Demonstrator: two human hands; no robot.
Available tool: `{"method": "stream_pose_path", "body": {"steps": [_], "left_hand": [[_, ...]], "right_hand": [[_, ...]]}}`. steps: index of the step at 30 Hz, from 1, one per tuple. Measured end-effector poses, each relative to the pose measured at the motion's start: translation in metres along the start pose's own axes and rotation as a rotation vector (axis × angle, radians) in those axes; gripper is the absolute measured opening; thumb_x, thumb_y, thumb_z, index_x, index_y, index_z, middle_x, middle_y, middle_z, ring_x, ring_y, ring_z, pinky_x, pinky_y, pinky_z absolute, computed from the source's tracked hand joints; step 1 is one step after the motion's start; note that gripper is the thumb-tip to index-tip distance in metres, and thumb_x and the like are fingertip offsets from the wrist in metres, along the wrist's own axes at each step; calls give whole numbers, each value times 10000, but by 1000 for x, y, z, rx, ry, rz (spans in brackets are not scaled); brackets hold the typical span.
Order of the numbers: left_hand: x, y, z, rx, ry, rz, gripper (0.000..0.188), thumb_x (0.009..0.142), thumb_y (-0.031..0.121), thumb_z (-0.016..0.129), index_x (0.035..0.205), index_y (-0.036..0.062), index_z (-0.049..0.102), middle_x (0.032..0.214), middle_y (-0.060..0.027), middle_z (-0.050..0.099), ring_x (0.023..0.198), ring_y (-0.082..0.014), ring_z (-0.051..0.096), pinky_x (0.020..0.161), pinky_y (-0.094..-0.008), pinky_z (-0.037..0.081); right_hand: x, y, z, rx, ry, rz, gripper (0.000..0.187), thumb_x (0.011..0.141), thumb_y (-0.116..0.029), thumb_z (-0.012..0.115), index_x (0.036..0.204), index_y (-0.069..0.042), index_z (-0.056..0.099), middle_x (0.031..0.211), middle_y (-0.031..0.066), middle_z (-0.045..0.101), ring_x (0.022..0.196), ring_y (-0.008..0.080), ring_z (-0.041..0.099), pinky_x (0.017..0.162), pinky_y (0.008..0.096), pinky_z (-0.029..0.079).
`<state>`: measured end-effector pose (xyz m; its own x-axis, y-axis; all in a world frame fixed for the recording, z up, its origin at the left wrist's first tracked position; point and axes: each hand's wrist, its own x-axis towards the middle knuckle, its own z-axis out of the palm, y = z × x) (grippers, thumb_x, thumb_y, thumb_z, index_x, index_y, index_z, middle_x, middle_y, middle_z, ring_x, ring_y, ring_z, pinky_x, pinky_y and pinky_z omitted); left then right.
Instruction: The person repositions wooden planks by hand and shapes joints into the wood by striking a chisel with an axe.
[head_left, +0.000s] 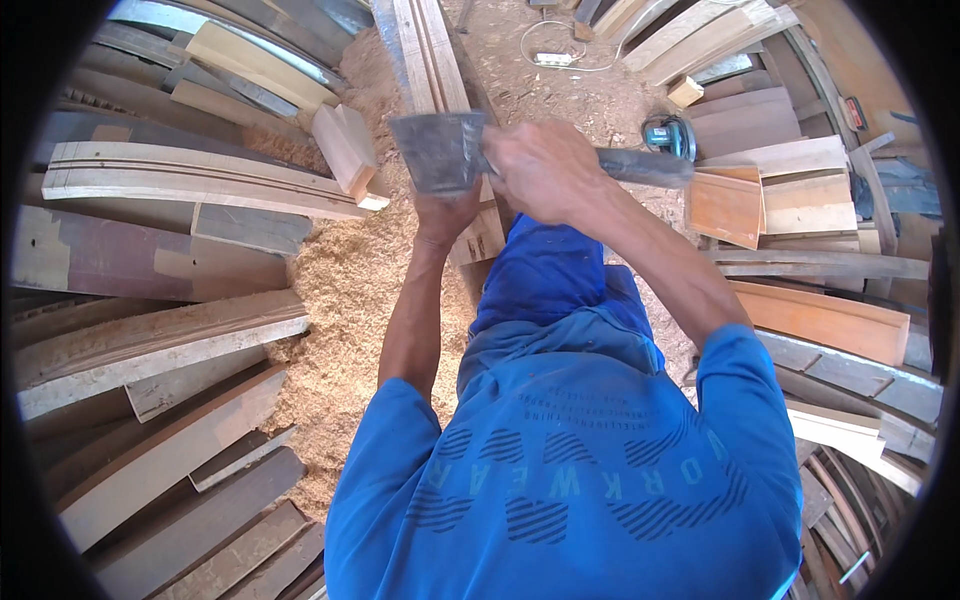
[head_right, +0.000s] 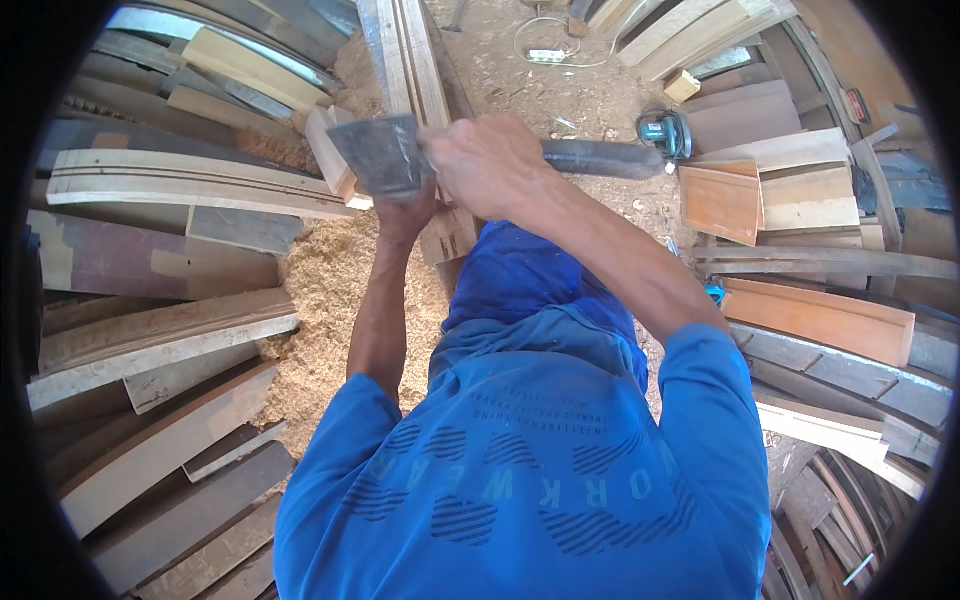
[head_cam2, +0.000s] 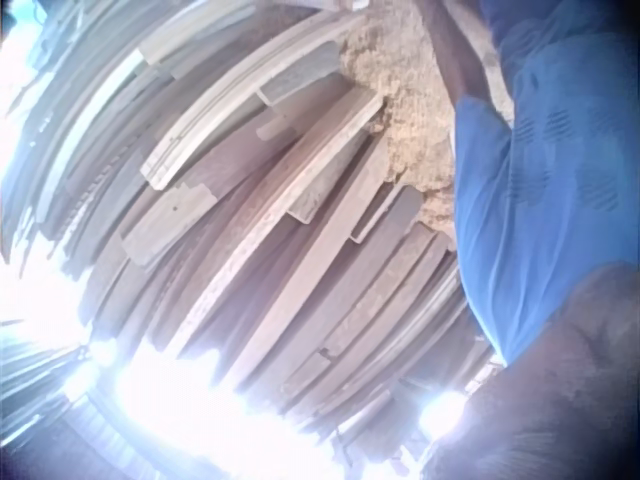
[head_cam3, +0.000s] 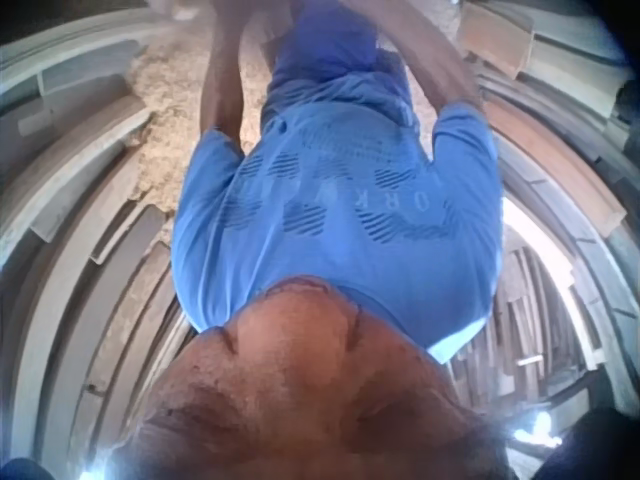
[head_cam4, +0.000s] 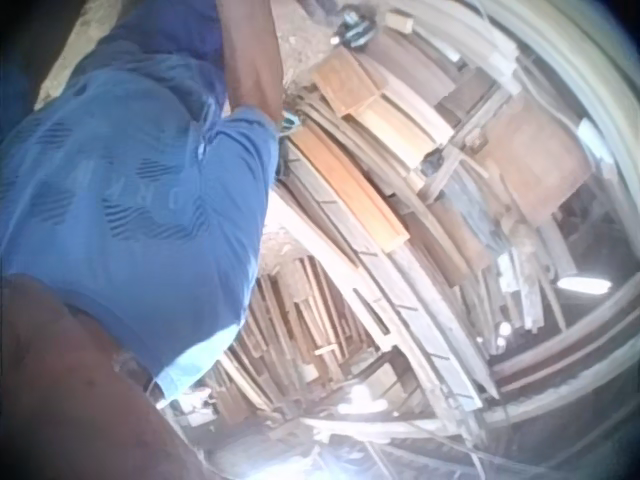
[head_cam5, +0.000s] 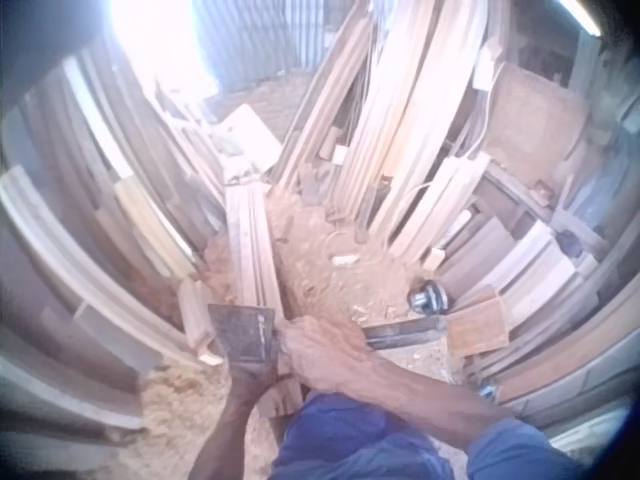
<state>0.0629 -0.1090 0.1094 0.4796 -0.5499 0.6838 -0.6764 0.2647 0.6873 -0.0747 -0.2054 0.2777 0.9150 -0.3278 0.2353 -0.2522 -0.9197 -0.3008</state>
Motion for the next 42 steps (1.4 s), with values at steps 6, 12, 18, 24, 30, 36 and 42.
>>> {"method": "stream_pose_path", "body": {"steps": [6,12,18,24,30,36,42], "left_hand": [[36,25,-2,-363,57,-315,282,820,22,739,1082,19,634,983,-77,686,889,-136,648,782,-297,523],[22,5,-11,-274,21,-416,207,831,49,761,904,45,568,821,-16,597,742,-98,576,661,-270,488],[15,9,-15,-108,27,-109,220,817,70,768,942,22,593,856,-76,645,758,-144,628,680,-283,506],[9,-6,-6,-117,-19,-159,289,791,46,758,1048,6,633,923,-110,705,793,-173,685,706,-298,539],[19,-11,-5,-186,-6,-355,232,802,33,766,993,25,634,831,-32,661,739,-91,621,668,-271,520],[29,4,-5,-329,-27,-498,197,837,44,748,995,21,633,857,-13,660,771,-81,616,686,-260,514],[28,-4,-19,-229,-50,-459,168,852,69,757,911,38,603,799,1,606,724,-77,571,645,-252,480]], "right_hand": [[0,-7,-35,172,109,106,111,759,-88,697,815,-10,643,668,181,607,598,345,592,596,421,495],[-3,-20,-68,501,301,57,91,791,-93,697,835,-19,669,686,139,614,626,264,606,591,382,488],[6,-13,-39,476,425,-75,178,787,-191,747,772,-21,699,686,171,647,630,357,645,601,432,523],[21,10,16,-73,57,31,295,811,-258,724,668,-8,658,684,184,661,620,372,652,610,471,534],[35,1,-14,326,345,181,305,793,-203,697,593,12,615,612,228,602,670,414,660,641,481,539],[19,20,19,-39,-33,152,276,843,-253,674,873,21,676,757,237,661,702,424,654,634,487,508],[14,14,-7,297,219,209,193,811,-142,707,933,7,693,731,205,659,642,331,655,632,414,516]]}}
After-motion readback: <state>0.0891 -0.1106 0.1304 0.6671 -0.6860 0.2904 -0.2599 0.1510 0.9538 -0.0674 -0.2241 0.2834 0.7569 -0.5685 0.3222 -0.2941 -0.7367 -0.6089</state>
